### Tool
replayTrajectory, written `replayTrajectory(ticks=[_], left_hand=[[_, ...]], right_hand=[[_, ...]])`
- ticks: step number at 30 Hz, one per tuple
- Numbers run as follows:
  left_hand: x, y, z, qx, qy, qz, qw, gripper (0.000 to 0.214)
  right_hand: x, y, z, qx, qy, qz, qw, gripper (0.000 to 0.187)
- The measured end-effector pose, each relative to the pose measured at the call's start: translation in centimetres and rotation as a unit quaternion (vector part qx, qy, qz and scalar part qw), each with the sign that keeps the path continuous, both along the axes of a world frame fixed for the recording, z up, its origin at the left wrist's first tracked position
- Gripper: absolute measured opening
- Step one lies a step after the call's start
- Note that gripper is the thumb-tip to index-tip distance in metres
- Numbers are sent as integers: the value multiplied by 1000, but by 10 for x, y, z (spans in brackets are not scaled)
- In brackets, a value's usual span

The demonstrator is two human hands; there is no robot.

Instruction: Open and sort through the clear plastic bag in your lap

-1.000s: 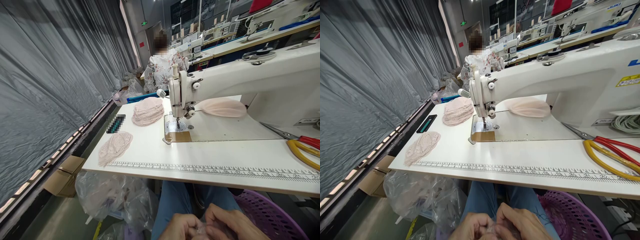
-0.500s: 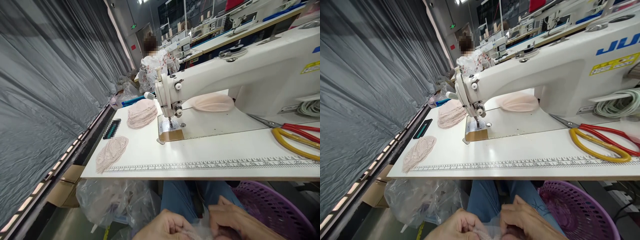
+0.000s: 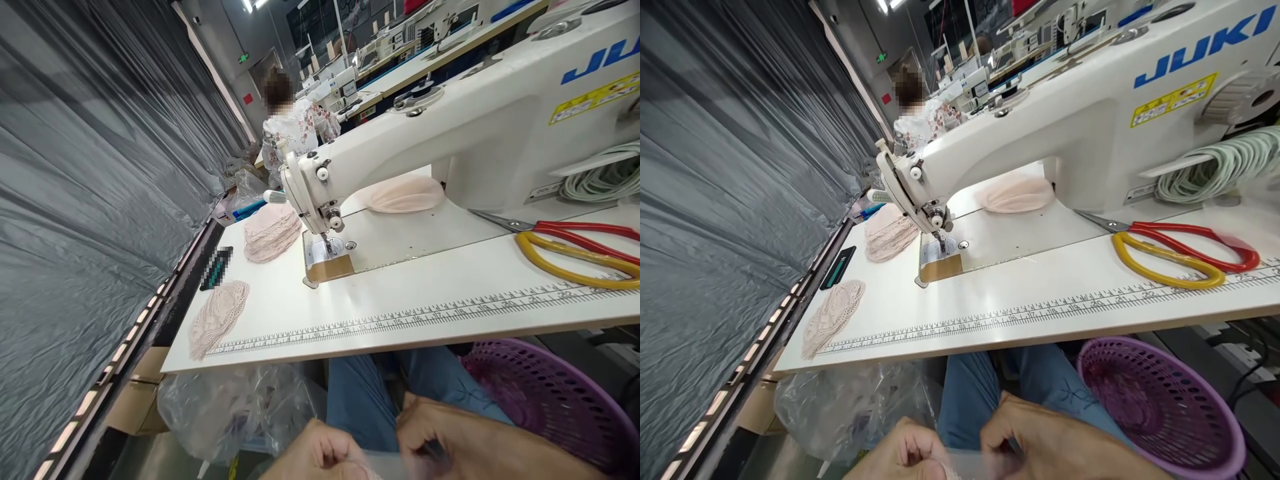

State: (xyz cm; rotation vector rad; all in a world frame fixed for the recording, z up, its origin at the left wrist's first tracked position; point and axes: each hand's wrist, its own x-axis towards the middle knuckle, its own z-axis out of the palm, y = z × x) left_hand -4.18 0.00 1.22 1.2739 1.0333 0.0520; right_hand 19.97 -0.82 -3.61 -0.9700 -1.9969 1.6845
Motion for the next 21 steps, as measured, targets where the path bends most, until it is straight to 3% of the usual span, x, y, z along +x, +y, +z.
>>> replayTrajectory(ticks=[5, 11, 16, 21], left_hand=[[-5, -1, -9, 6, 61, 5, 998, 60], [11, -1, -13, 19, 62, -7, 998, 59], [19, -3, -5, 20, 64, 2, 998, 61], [8, -6, -13, 62, 94, 0, 994, 54]], right_hand=[[6, -4, 10, 6, 21, -13, 1000, 46], [14, -1, 13, -9, 7, -1, 1000, 16], [15, -8, 8, -40, -19, -27, 999, 18], [16, -10, 4, -75, -14, -42, 996, 19]])
